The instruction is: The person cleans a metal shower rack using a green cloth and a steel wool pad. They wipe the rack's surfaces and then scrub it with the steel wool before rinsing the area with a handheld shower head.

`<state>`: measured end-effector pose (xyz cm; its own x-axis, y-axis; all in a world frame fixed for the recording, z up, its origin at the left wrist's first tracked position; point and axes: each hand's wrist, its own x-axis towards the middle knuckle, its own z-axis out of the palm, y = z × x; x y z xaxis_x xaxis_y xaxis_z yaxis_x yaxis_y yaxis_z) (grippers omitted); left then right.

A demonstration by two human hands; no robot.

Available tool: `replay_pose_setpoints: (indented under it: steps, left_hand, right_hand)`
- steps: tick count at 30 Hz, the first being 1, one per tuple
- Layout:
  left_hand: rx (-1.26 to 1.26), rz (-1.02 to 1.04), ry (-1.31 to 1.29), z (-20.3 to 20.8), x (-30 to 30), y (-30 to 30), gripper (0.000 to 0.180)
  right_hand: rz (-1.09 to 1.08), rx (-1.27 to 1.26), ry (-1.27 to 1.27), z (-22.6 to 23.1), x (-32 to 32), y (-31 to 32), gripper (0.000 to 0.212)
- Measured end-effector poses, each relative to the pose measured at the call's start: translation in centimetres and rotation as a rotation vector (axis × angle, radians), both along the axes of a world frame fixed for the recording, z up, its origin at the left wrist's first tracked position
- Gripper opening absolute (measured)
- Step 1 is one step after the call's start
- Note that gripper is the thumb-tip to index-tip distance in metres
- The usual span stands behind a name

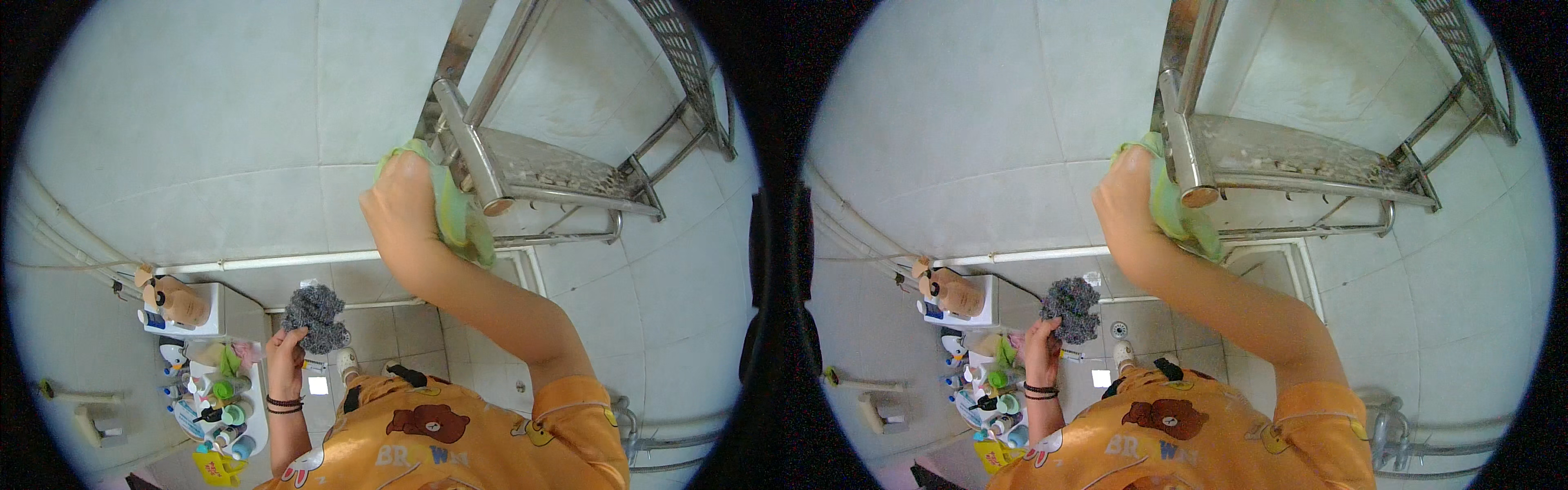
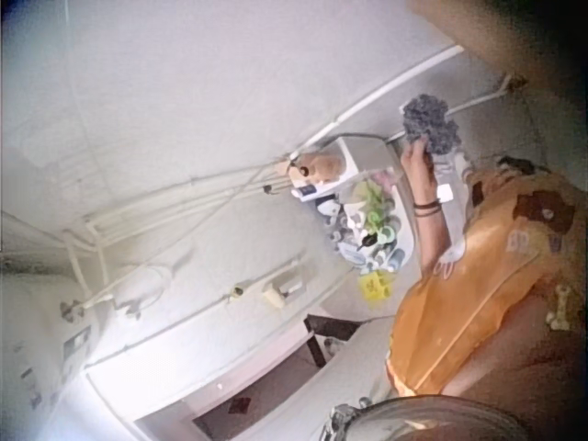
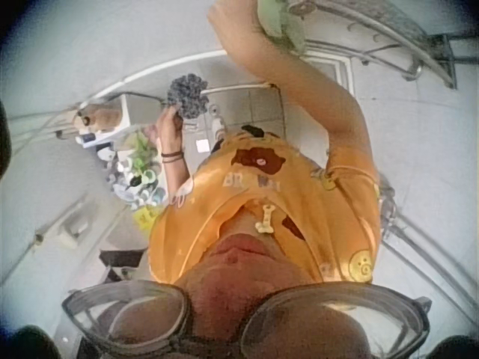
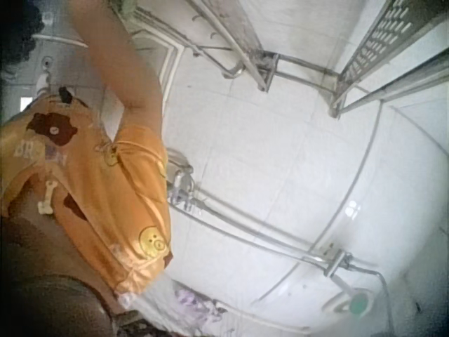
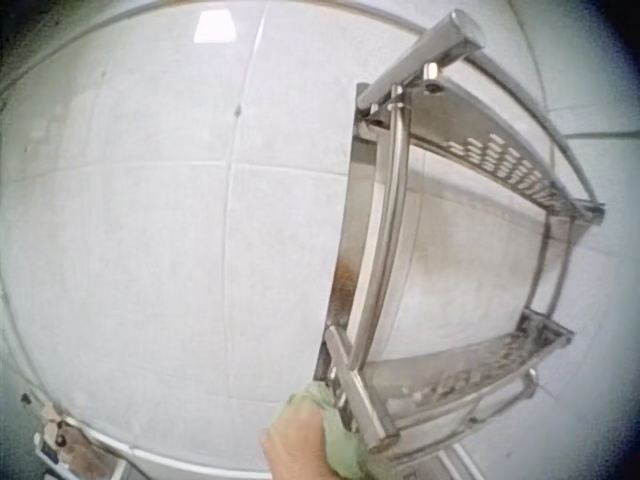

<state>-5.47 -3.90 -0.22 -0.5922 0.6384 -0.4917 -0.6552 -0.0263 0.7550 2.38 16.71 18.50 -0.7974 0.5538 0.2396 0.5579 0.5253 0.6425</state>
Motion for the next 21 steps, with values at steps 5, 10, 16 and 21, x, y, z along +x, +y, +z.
replay_pose_setpoints:
  steps: [5, 10, 16, 21]
  left_hand:
    - [-0.023, -0.043, 0.002, 0.5, -0.4, 0.3, 0.014]
    - [-0.038, -0.048, 0.051, 0.6, -0.6, 0.9, 0.016]
    - [-0.051, -0.045, 0.065, 0.4, -1.0, 0.9, 0.017]
    - [-0.063, -0.059, 0.098, 1.8, -0.6, 1.4, 0.017]
  right_hand:
    - [-0.003, 0.134, 0.029, -0.7, 0.0, 0.0, 0.007]
    - [0.243, -0.015, -0.062, -2.2, 4.5, -1.9, 0.012]
    - [0.576, -0.391, -0.009, -4.7, 12.0, -1.0, 0.011]
    - [0.389, -0.402, 0.697, -5.5, 16.4, 0.7, 0.024]
